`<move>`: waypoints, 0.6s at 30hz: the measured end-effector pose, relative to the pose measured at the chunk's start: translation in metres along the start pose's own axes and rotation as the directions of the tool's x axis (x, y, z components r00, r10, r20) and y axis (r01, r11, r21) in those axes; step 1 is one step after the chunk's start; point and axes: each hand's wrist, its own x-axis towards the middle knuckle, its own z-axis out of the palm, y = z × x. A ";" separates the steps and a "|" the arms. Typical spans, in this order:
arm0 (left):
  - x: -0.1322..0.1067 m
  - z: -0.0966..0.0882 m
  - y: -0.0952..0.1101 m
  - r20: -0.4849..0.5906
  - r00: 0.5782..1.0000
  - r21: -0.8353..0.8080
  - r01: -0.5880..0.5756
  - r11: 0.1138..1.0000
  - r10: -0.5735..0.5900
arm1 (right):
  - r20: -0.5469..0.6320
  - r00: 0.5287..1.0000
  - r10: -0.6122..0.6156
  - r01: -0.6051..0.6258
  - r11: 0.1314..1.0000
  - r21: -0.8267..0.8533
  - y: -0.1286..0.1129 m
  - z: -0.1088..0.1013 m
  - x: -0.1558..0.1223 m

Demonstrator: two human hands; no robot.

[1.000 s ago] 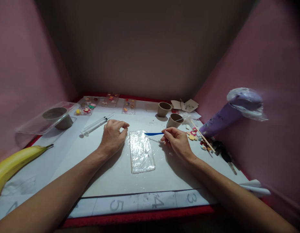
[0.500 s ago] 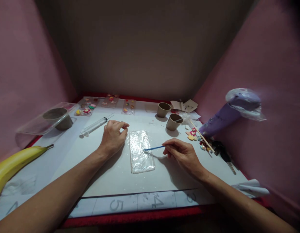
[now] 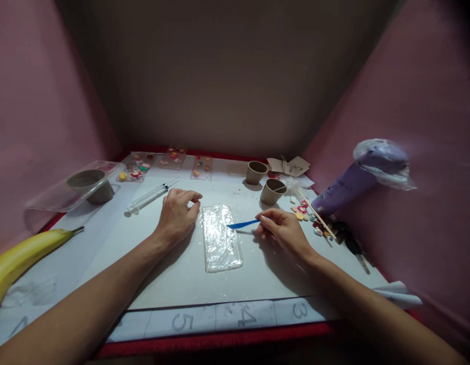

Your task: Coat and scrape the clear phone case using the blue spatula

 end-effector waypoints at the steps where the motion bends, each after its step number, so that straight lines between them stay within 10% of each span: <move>1: 0.000 0.000 0.000 -0.001 1.000 -0.001 -0.002 1.000 0.002 | -0.010 1.000 0.003 -0.002 1.000 0.023 0.000 0.001 0.004; 18: 0.000 -0.002 -0.001 0.011 1.000 0.042 -0.026 0.999 0.026 | -0.025 0.995 -0.099 0.101 0.993 0.058 -0.001 0.015 0.017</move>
